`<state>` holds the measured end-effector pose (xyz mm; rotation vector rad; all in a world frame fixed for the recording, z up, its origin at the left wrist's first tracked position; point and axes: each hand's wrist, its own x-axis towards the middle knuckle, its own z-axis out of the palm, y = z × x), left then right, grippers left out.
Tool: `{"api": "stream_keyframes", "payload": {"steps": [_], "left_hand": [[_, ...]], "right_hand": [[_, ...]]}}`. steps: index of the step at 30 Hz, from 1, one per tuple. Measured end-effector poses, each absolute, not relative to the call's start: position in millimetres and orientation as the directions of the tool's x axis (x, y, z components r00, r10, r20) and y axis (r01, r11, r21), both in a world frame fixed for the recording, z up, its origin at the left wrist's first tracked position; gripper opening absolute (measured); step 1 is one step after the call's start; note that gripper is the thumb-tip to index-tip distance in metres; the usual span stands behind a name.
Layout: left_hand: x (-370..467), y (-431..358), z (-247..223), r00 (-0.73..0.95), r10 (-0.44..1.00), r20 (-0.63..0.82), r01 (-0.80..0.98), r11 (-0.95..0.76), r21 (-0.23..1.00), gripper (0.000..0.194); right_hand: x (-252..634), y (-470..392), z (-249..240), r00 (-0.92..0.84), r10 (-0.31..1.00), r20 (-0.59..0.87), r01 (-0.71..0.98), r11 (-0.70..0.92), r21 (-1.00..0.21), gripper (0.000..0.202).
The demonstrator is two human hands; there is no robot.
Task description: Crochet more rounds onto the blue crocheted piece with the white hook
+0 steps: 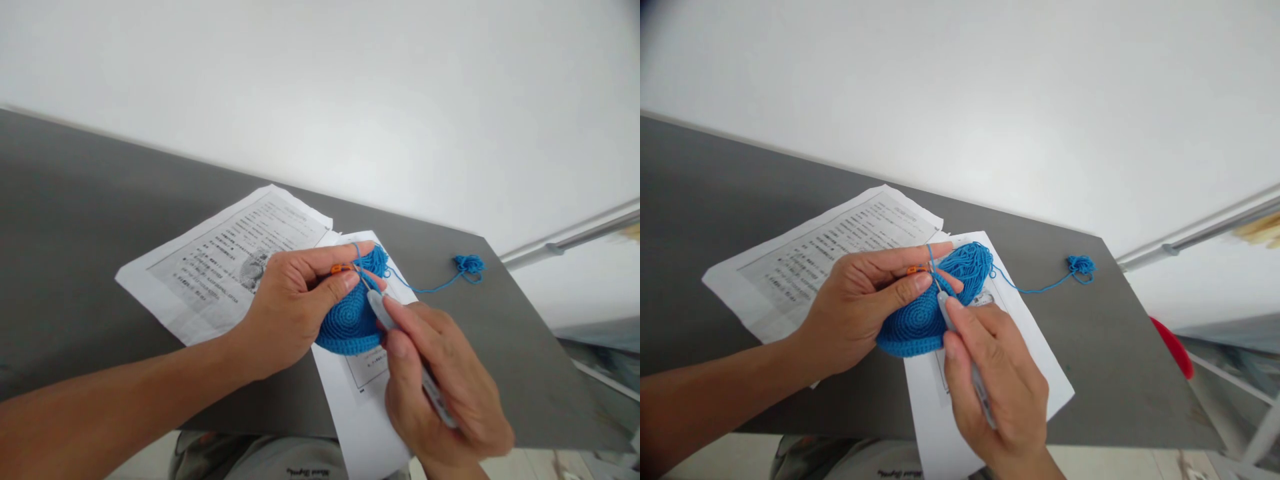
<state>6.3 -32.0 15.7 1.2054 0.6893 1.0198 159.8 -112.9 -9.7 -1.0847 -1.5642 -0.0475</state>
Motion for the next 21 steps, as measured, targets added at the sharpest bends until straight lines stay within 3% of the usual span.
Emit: {"api": "stream_keyframes", "payload": {"steps": [2, 5, 8, 11, 17, 21], "left_hand": [[7.5, -32.7, 15.6, 0.409, 0.909, 0.08, -0.324, 0.063, 0.944, 0.032], [8.3, -34.6, 19.3, 0.369, 0.924, 0.096, -0.345, 0.04, 0.938, 0.03], [7.7, -36.3, 24.2, 0.279, 0.955, 0.097, -0.28, -0.015, 0.96, 0.027], [7.0, -37.2, 26.2, 0.263, 0.964, 0.036, -0.255, 0.034, 0.966, 0.026], [8.3, -36.8, 26.5, 0.353, 0.932, -0.077, -0.459, 0.244, 0.854, 0.029], [7.1, -35.0, 28.0, 0.439, 0.894, -0.086, -0.501, 0.323, 0.803, 0.027]], "right_hand": [[161.8, -114.5, -10.1, -0.017, 0.556, 0.831, 0.744, 0.562, -0.361, 0.048], [164.8, -116.3, -9.5, -0.126, 0.556, 0.821, 0.788, 0.559, -0.257, 0.055], [166.0, -117.4, -9.4, -0.15, 0.576, 0.804, 0.785, 0.564, -0.256, 0.057], [165.0, -117.6, -8.4, -0.151, 0.599, 0.786, 0.786, 0.555, -0.272, 0.06], [162.7, -119.3, -6.3, -0.221, 0.583, 0.782, 0.815, 0.551, -0.181, 0.061], [166.5, -123.1, -9.1, -0.28, 0.569, 0.773, 0.845, 0.529, -0.083, 0.064]]}}
